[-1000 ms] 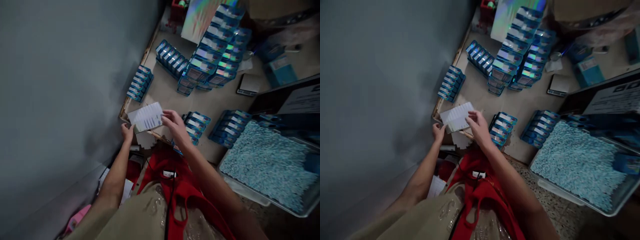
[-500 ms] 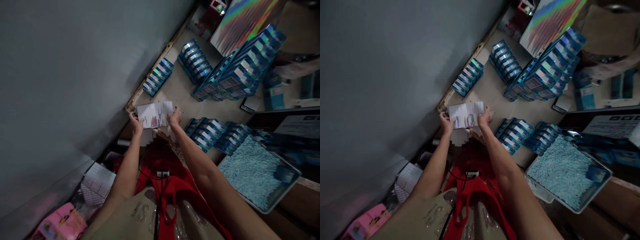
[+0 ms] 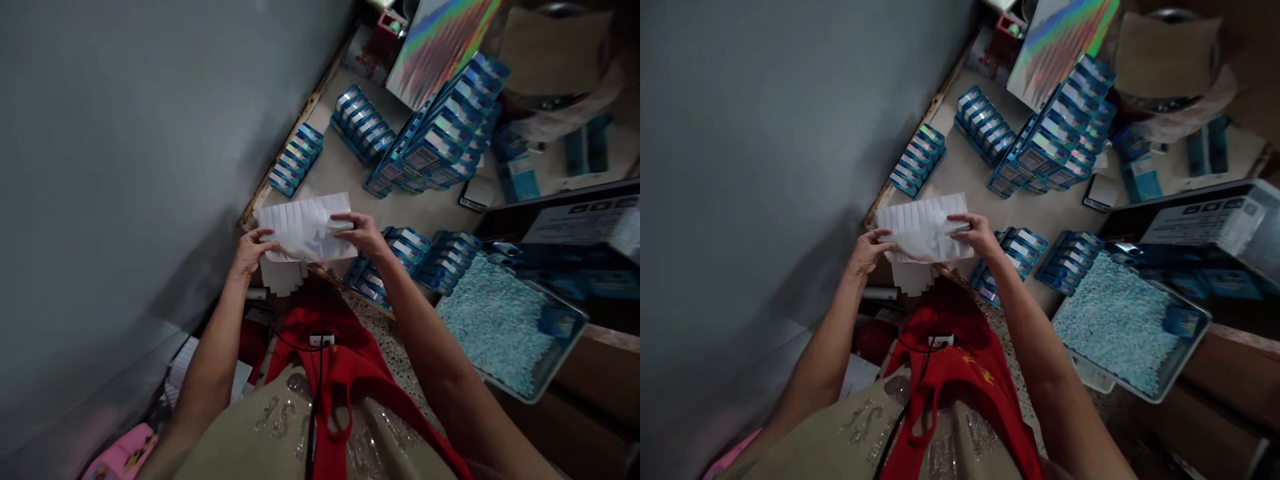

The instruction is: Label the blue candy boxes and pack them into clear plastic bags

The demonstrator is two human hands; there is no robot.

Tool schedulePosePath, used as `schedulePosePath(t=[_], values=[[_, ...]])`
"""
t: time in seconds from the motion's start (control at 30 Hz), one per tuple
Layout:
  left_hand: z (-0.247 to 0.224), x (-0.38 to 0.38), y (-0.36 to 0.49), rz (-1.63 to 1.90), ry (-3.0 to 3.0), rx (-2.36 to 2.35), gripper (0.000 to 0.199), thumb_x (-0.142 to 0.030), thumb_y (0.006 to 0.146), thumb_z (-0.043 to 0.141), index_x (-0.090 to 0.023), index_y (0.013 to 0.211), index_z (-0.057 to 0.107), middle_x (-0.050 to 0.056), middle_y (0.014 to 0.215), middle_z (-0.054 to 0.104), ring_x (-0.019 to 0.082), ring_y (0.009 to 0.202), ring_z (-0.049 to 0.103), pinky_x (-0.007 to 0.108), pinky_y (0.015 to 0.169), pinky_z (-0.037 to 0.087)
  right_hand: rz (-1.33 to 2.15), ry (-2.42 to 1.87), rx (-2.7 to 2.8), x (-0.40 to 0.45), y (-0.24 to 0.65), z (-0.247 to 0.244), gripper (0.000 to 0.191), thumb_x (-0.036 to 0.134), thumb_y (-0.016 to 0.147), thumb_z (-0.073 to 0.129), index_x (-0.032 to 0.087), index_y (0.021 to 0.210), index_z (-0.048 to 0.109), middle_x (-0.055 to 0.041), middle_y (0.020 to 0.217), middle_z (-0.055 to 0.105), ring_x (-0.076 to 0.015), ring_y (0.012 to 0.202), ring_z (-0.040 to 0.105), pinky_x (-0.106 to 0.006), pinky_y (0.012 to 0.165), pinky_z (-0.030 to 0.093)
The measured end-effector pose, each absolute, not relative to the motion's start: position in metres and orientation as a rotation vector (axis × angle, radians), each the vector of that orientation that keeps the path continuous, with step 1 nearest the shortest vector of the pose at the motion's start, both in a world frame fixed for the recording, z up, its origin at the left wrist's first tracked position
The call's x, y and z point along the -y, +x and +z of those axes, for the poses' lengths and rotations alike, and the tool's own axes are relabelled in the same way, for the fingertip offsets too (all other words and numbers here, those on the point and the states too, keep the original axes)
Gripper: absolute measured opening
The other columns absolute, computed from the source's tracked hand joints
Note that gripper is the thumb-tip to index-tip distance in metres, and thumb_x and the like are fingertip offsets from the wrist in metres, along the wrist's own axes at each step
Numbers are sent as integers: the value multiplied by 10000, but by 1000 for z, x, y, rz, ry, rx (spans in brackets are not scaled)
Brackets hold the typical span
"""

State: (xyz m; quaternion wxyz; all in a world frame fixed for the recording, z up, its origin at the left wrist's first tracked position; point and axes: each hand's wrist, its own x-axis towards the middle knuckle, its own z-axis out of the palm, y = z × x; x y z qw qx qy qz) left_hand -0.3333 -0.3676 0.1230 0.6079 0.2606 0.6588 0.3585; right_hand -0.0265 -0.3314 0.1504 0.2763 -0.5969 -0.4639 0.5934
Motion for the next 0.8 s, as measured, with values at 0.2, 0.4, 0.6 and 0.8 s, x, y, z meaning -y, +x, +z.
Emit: schedulePosePath(t=[0.2,0.4,0.6,0.8], values=[[188,357,-304,910,1109,-1644,437,-244,635,886,-214,1065,815,39,1008,783,242,980,713,376,924,605,1151,-1632,1481,343,4,201,464,396,795,754,253,1237,763,-22,1009,733,-202,885,671,-375,861,564],[222,343,-283,1023,1630,-1883,120,-254,766,860,-285,876,822,46,968,650,255,1039,654,470,1054,538,429,-1803,1664,347,9,236,167,417,934,668,323,919,806,-66,1050,676,-276,1073,613,-486,994,478],[265,318,-263,720,2092,-1654,262,-286,730,899,-319,958,775,32,1177,698,324,1300,565,631,1258,218,649,-1607,1904,329,20,258,235,355,1002,589,272,869,764,-9,851,752,-210,882,685,-448,1060,388],[277,292,-210,436,2076,-1378,197,-457,904,730,-275,845,776,46,807,718,266,895,705,397,955,491,742,-1566,2037,312,27,273,169,348,951,684,313,1099,757,7,938,780,-228,960,677,-460,1093,365]])
